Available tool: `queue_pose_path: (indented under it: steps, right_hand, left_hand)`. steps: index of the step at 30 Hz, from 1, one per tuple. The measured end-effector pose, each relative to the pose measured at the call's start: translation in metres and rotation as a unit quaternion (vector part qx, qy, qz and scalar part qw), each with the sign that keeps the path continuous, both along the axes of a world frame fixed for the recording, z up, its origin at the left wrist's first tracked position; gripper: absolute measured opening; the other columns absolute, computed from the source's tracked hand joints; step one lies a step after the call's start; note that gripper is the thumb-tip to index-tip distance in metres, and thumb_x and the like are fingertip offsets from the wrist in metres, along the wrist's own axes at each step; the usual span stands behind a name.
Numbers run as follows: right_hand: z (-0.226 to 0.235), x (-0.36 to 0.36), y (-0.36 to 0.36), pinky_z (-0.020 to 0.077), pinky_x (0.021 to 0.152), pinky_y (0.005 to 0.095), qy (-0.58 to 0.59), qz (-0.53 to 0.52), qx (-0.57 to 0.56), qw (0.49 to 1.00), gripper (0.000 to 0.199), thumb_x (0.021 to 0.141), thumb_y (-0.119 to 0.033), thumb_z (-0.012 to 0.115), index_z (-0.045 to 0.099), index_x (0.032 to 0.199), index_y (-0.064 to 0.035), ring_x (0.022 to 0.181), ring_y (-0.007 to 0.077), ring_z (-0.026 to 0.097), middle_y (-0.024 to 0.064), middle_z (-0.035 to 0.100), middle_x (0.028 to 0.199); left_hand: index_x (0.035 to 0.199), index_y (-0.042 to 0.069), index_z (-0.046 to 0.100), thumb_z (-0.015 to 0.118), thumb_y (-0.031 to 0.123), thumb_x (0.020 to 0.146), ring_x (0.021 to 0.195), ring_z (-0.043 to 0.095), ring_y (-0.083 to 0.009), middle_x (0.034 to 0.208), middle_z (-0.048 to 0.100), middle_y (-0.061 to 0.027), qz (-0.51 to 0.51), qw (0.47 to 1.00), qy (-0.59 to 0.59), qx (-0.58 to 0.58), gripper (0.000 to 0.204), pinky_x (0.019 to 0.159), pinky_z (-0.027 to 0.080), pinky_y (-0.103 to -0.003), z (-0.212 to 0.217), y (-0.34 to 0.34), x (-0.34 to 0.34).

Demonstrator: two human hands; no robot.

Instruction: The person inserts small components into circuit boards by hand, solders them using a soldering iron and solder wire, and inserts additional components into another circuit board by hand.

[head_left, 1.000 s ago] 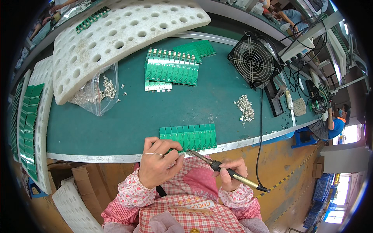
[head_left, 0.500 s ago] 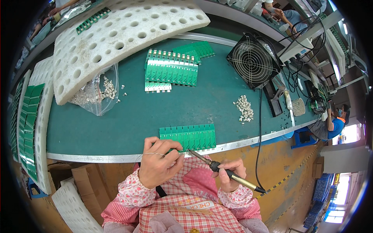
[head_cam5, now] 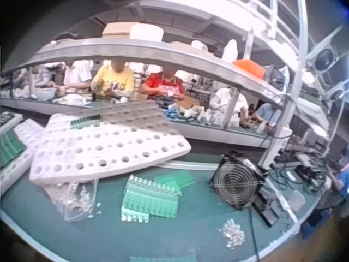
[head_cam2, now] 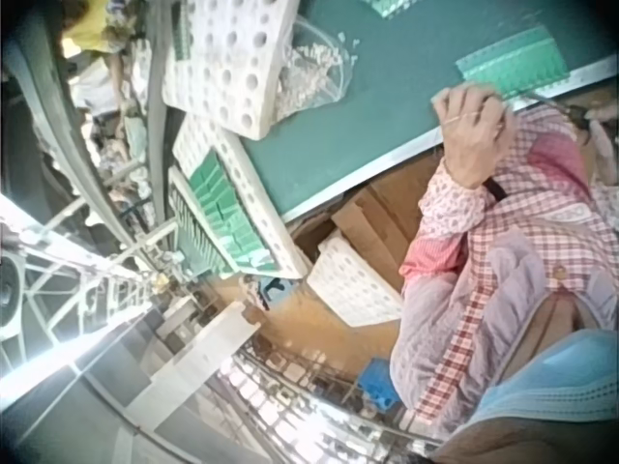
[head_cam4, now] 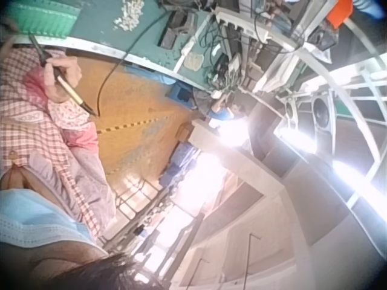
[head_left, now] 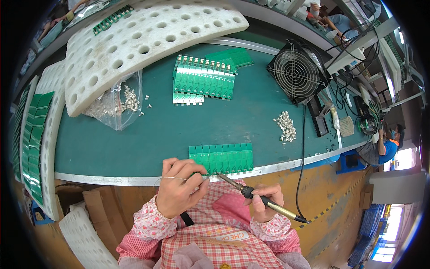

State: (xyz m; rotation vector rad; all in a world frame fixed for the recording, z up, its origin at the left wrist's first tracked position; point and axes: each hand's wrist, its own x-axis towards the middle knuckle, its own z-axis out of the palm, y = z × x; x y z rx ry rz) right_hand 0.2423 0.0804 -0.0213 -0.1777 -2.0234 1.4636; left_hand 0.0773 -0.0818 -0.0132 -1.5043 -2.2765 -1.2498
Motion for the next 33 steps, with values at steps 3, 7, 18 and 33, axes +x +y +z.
queue_pose_path:
  steps: [3, 7, 18, 33]
  right_hand:
    - [-0.002, -0.001, -0.001, 0.0466, 0.042, 0.0241, 0.006, 0.003, -0.006, 1.0, 0.016, 0.086, -0.008, 0.055, 0.043, 0.091, 0.0007, 0.047, 0.0154, 0.057, 0.0123, 0.055, 0.063]
    - [-0.003, -0.003, -0.003, 0.0473, 0.043, 0.0243, 0.02, -0.012, -0.027, 0.999, 0.014, 0.083, -0.004, 0.058, 0.048, 0.089, 0.0023, 0.048, 0.0161, 0.06, 0.0116, 0.057, 0.061]
    - [-0.001, -0.002, -0.004, 0.0478, 0.044, 0.0246, 0.019, -0.021, -0.044, 0.999, 0.012, 0.08, 0.0, 0.061, 0.052, 0.086, 0.0041, 0.05, 0.0167, 0.062, 0.0104, 0.059, 0.06]
    - [-0.002, -0.004, -0.008, 0.0497, 0.045, 0.025, 0.041, -0.033, -0.042, 0.998, 0.013, 0.081, -0.002, 0.06, 0.051, 0.089, 0.0036, 0.05, 0.0174, 0.063, 0.0124, 0.06, 0.06]
  left_hand:
    - [0.07, 0.01, 0.053, 0.071, 0.005, 0.066, 0.085, 0.057, -0.0198, 0.087, 0.06, 0.0006, -0.004, 1.0, 0.008, -0.005, 0.02, 0.076, 0.037, -0.038, -0.003, -0.001, -0.001]
    - [0.074, 0.01, 0.054, 0.072, 0.009, 0.069, 0.086, 0.056, -0.0188, 0.088, 0.058, 0.0012, -0.008, 1.0, 0.018, -0.014, 0.019, 0.077, 0.037, -0.039, -0.004, -0.002, -0.001]
    - [0.072, 0.011, 0.054, 0.072, 0.011, 0.068, 0.087, 0.056, -0.0182, 0.089, 0.057, 0.0024, 0.008, 0.999, 0.036, -0.026, 0.019, 0.077, 0.037, -0.038, -0.006, 0.001, 0.001]
    - [0.072, 0.009, 0.053, 0.069, 0.004, 0.067, 0.075, 0.057, -0.0174, 0.093, 0.061, 0.0004, 0.005, 0.999, -0.04, 0.009, 0.017, 0.074, 0.037, -0.034, -0.001, -0.009, 0.0]
